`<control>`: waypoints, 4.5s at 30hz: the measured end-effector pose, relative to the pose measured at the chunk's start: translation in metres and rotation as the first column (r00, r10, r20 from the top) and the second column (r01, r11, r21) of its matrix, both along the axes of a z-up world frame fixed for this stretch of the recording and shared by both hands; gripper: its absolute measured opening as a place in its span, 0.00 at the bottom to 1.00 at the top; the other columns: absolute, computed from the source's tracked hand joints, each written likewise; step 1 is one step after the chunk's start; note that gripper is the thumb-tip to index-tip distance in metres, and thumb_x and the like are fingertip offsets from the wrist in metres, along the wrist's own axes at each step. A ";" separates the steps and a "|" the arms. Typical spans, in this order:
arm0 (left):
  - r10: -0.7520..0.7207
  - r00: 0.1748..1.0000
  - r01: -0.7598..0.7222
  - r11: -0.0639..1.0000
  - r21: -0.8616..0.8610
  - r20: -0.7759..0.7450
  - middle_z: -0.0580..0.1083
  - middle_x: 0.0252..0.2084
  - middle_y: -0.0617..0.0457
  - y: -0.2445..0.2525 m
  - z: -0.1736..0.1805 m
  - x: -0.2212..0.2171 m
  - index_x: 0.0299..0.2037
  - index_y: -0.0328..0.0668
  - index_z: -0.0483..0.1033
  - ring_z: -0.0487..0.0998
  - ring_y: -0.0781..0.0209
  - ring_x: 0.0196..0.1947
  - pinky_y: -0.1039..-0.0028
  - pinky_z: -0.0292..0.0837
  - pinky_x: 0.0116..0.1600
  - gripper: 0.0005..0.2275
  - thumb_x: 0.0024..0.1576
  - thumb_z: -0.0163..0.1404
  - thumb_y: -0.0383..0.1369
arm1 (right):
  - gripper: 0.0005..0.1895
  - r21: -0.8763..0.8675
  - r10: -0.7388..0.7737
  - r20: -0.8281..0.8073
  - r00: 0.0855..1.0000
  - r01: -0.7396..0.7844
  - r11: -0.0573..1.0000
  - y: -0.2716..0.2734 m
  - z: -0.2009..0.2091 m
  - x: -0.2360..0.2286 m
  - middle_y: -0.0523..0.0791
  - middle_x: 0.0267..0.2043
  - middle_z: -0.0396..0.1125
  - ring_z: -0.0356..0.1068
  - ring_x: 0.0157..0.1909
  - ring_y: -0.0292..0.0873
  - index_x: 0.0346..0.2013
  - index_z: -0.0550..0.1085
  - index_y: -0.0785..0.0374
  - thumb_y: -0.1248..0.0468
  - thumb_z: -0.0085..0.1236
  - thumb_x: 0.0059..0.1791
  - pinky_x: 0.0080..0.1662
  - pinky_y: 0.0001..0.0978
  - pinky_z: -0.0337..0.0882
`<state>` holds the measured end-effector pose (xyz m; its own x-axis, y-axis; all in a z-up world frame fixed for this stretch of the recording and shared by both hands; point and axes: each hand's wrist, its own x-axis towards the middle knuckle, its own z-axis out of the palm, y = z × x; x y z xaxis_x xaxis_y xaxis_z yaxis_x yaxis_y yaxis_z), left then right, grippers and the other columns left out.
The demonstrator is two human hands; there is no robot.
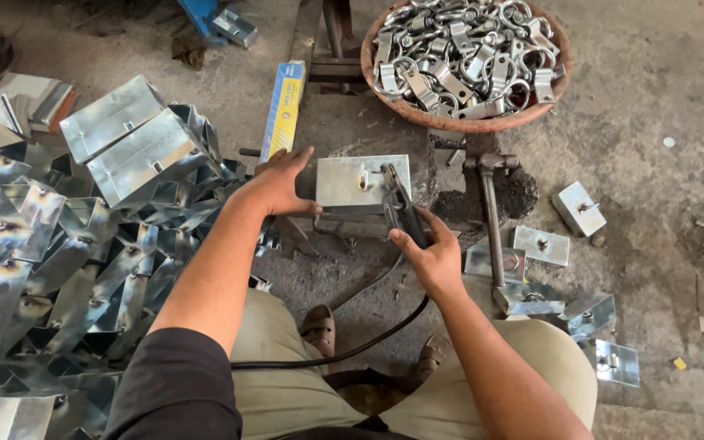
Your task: The person sits on the floor and repeatedly picks up rectangular metal plates and metal rings, then welds the rings onto the plates using a handheld welding torch. Finished pieces are placed on the floor nearby.
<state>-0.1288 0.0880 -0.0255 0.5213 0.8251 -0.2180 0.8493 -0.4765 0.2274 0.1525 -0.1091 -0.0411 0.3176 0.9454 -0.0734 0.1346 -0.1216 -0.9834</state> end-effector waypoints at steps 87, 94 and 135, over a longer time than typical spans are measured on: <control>-0.379 0.903 0.429 0.772 -0.469 0.202 0.77 0.54 0.42 -0.162 -0.082 0.098 0.64 0.50 0.68 0.78 0.44 0.55 0.57 0.73 0.57 0.30 0.50 0.61 0.45 | 0.16 0.024 0.117 0.717 0.687 -0.192 0.981 -0.012 0.050 -0.056 0.48 0.29 0.66 0.70 0.30 0.51 0.43 0.82 0.51 0.65 0.63 0.40 0.35 0.43 0.71; -0.392 0.874 0.483 0.762 -0.431 0.287 0.78 0.51 0.40 -0.160 -0.119 0.105 0.63 0.47 0.67 0.78 0.43 0.52 0.56 0.72 0.57 0.33 0.48 0.64 0.46 | 0.17 -0.031 0.110 0.788 0.606 -0.139 0.990 -0.012 0.051 -0.062 0.48 0.29 0.66 0.71 0.32 0.53 0.44 0.81 0.48 0.62 0.62 0.41 0.38 0.46 0.72; -0.395 0.897 0.443 0.784 -0.436 0.199 0.67 0.68 0.44 -0.156 -0.118 0.104 0.69 0.44 0.64 0.67 0.48 0.68 0.61 0.62 0.69 0.37 0.50 0.61 0.49 | 0.17 -0.028 0.078 0.720 0.690 -0.084 0.996 -0.003 0.051 -0.057 0.49 0.30 0.69 0.72 0.34 0.50 0.44 0.83 0.51 0.63 0.62 0.40 0.41 0.41 0.73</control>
<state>-0.0245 -0.0685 -0.1437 0.8291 0.3361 -0.4469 0.5542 -0.6003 0.5766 0.0957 -0.1118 0.0096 0.1928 0.9695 0.1512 0.8104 -0.0705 -0.5816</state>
